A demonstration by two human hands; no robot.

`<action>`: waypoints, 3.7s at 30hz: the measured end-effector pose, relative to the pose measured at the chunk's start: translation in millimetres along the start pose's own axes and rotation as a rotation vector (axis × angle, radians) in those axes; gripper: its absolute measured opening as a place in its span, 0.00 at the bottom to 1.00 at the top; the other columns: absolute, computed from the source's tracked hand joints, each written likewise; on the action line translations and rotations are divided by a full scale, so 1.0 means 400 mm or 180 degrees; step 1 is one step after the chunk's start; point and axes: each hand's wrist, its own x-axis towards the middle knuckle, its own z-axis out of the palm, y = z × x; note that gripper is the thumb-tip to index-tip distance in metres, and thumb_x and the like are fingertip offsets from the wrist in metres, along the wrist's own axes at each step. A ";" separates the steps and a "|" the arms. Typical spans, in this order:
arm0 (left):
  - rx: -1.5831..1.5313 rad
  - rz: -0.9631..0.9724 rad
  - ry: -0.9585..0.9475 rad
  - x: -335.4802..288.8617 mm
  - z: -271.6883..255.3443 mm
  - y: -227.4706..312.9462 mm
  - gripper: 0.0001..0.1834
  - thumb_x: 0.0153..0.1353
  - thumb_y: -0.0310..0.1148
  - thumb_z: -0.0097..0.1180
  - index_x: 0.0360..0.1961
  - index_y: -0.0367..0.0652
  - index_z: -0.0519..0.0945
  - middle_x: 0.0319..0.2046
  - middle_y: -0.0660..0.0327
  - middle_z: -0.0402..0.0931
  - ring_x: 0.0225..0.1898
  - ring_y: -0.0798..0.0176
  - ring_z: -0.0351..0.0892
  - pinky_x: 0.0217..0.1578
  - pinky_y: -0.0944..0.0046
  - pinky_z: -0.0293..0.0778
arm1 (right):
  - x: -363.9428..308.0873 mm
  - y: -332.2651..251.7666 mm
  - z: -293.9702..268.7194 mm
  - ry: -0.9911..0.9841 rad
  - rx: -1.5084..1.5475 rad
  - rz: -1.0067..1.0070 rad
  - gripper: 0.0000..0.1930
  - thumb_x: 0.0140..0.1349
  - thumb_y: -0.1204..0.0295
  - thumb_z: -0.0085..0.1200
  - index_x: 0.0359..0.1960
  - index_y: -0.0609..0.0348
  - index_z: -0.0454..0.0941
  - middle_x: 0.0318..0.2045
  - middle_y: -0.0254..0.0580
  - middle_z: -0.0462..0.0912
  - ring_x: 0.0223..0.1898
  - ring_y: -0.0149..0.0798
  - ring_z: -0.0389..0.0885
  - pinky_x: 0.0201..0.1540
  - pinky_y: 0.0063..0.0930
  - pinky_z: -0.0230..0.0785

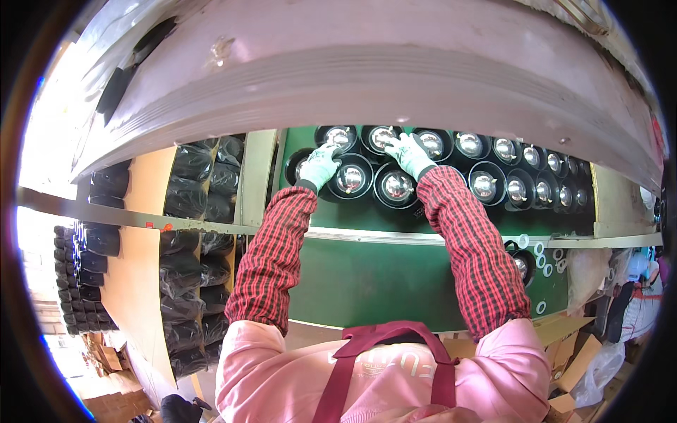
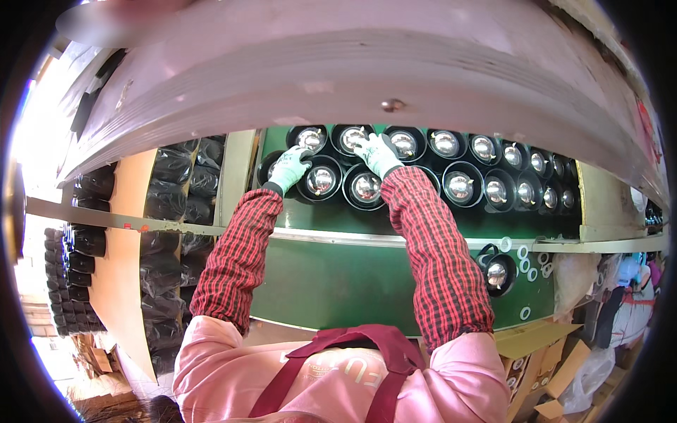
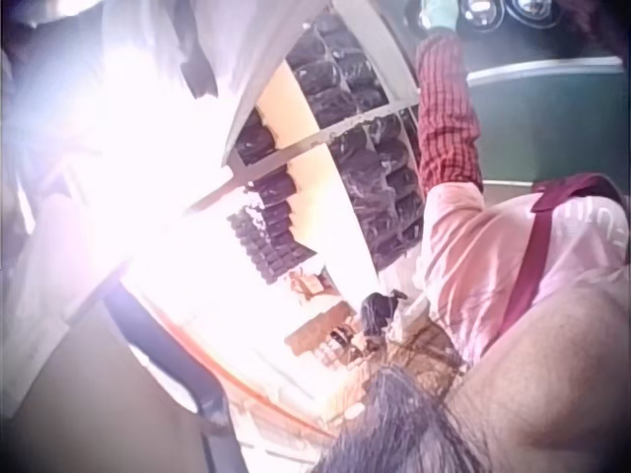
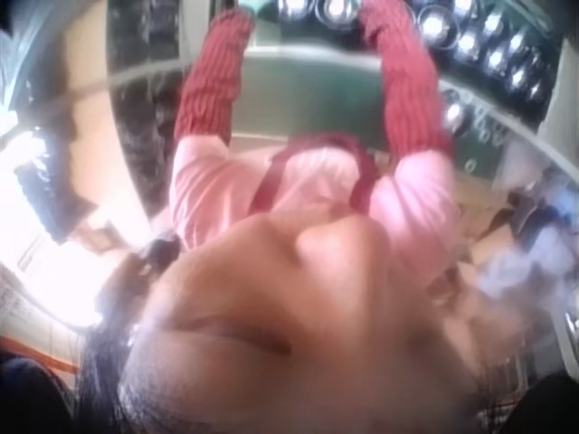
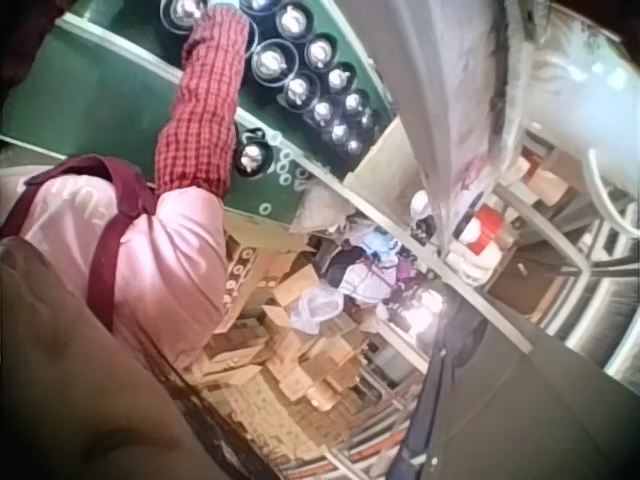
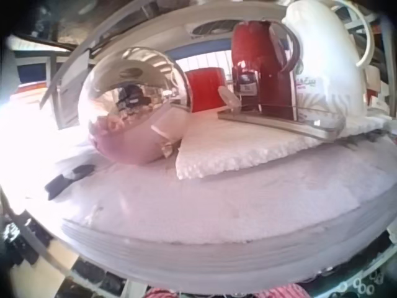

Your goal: The person assembles black kettles by placing white circular inserts into the kettle bodies and then placing the kettle lids on top. The person then places the assembled kettles into a cardboard box.

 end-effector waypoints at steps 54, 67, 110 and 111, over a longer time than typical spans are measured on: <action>0.2048 0.0204 0.0868 0.019 -0.099 -0.057 0.25 0.55 0.33 0.62 0.57 0.51 0.78 0.53 0.55 0.77 0.50 0.48 0.79 0.51 0.49 0.74 | -0.718 -0.450 -0.119 0.1017 0.4689 0.2161 0.12 0.68 0.76 0.54 0.52 0.62 0.81 0.44 0.41 0.82 0.46 0.35 0.81 0.51 0.27 0.71; 0.0849 0.2325 -0.0222 0.240 0.206 0.484 0.13 0.64 0.34 0.53 0.45 0.50 0.87 0.41 0.54 0.86 0.40 0.51 0.86 0.44 0.52 0.80 | -0.782 -0.594 -0.127 0.0935 0.3806 0.1800 0.12 0.64 0.71 0.58 0.49 0.52 0.82 0.45 0.43 0.83 0.47 0.51 0.81 0.51 0.41 0.74; 0.0791 0.2203 -0.1036 -0.594 -0.180 0.562 0.19 0.53 0.42 0.65 0.45 0.48 0.82 0.47 0.60 0.80 0.50 0.54 0.80 0.48 0.54 0.76 | -1.278 -0.586 0.064 0.0803 0.0837 0.3610 0.18 0.60 0.64 0.61 0.53 0.41 0.81 0.55 0.49 0.73 0.56 0.59 0.69 0.60 0.55 0.64; 0.0733 0.1722 -0.0896 -0.622 -0.213 0.493 0.22 0.54 0.44 0.65 0.49 0.48 0.82 0.49 0.58 0.81 0.51 0.52 0.81 0.51 0.53 0.76 | -1.269 -0.586 0.054 0.0855 0.0829 0.3550 0.17 0.60 0.65 0.61 0.53 0.42 0.80 0.54 0.49 0.73 0.56 0.57 0.69 0.60 0.55 0.64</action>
